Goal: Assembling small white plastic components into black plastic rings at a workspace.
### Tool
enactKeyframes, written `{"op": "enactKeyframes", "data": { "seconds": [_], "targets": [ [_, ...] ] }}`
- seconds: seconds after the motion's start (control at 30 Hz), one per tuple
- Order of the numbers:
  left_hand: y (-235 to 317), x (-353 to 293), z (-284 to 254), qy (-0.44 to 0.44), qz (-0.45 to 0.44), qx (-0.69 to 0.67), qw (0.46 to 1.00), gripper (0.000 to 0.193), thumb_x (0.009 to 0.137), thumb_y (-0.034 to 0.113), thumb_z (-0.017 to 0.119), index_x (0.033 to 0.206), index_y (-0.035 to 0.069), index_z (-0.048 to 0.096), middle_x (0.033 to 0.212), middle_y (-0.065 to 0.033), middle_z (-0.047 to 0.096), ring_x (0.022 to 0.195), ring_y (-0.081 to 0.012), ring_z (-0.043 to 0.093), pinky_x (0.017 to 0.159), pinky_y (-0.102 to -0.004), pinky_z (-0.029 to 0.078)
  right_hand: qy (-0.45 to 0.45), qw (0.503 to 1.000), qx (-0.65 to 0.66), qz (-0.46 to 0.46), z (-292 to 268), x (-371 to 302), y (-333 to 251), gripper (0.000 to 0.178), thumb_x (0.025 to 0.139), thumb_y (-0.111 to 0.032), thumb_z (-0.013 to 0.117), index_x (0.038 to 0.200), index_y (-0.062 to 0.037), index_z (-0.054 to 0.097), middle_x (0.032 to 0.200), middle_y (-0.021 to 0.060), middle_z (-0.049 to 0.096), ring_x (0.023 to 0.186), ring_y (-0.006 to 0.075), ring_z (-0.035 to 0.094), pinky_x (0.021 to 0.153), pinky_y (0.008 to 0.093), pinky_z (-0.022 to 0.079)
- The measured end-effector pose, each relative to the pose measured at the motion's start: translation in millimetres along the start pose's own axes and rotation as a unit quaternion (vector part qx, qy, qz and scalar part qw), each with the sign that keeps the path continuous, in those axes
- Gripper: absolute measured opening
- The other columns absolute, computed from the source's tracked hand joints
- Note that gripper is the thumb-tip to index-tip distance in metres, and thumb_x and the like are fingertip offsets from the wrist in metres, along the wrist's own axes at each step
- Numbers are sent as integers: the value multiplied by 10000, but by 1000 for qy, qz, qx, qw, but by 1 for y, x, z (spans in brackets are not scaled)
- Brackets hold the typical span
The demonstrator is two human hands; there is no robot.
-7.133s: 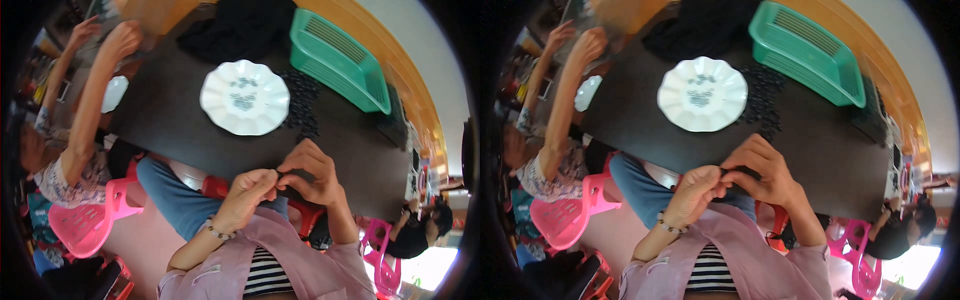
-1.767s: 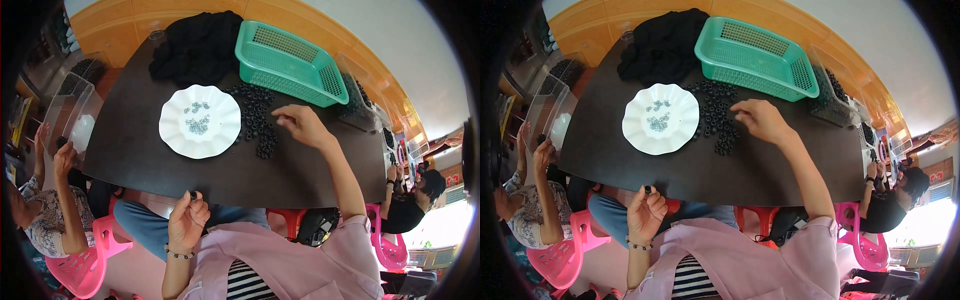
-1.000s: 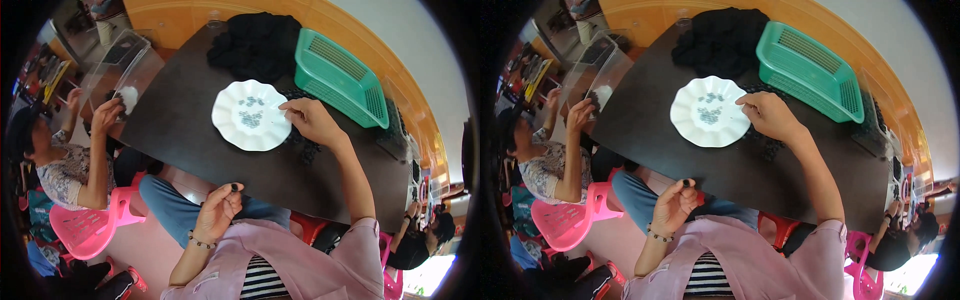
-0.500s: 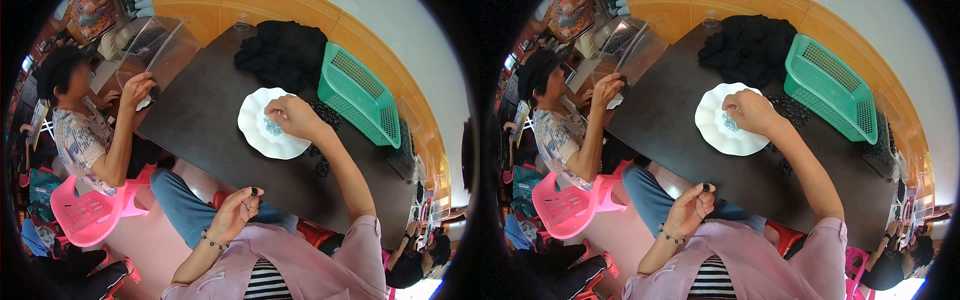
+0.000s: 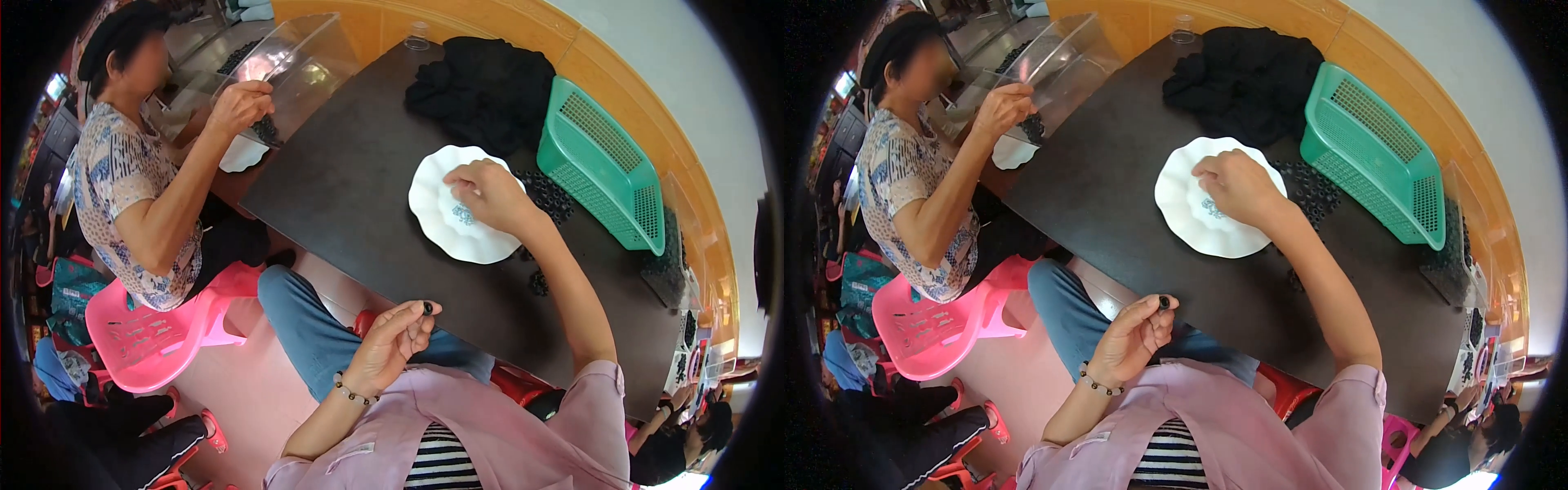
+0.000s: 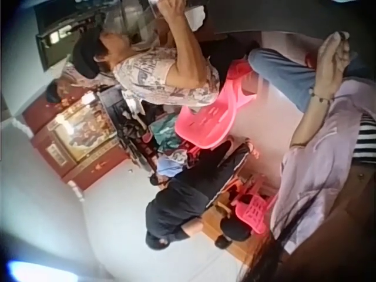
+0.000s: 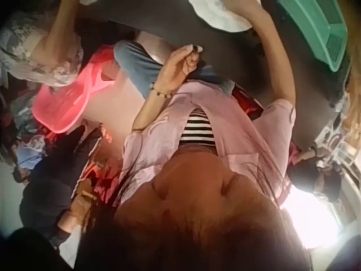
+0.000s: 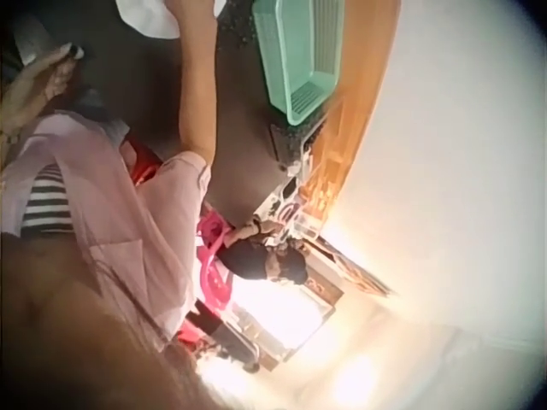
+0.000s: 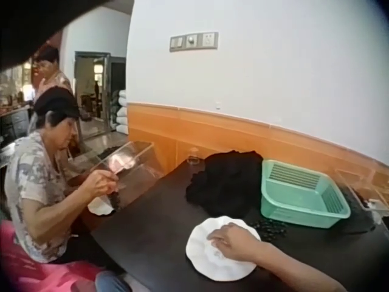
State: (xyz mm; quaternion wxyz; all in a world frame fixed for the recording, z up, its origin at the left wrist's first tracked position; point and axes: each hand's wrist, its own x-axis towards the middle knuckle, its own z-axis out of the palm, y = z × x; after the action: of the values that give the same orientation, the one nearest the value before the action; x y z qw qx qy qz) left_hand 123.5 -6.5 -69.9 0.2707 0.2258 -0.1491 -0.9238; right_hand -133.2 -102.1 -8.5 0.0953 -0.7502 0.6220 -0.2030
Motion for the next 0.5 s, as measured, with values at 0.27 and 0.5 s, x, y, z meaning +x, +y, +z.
{"op": "enactKeyframes", "data": {
  "seconds": [0.27,0.5],
  "targets": [
    [12,69,3,35,172,184,967,311,956,295,576,1088,15,612,896,-37,643,667,-63,528,620,-195,444,48,955,278,90,14,-40,14,167,875,-128,630,943,15,685,803,1,648,710,71,540,644,221,429],
    [-13,157,25,73,289,190,935,271,939,245,613,1069,8,609,939,-81,673,729,-99,632,651,-210,513,100,899,407,125,33,-70,36,164,865,-134,669,951,6,669,777,-18,621,660,28,488,595,191,388]
  ]
}}
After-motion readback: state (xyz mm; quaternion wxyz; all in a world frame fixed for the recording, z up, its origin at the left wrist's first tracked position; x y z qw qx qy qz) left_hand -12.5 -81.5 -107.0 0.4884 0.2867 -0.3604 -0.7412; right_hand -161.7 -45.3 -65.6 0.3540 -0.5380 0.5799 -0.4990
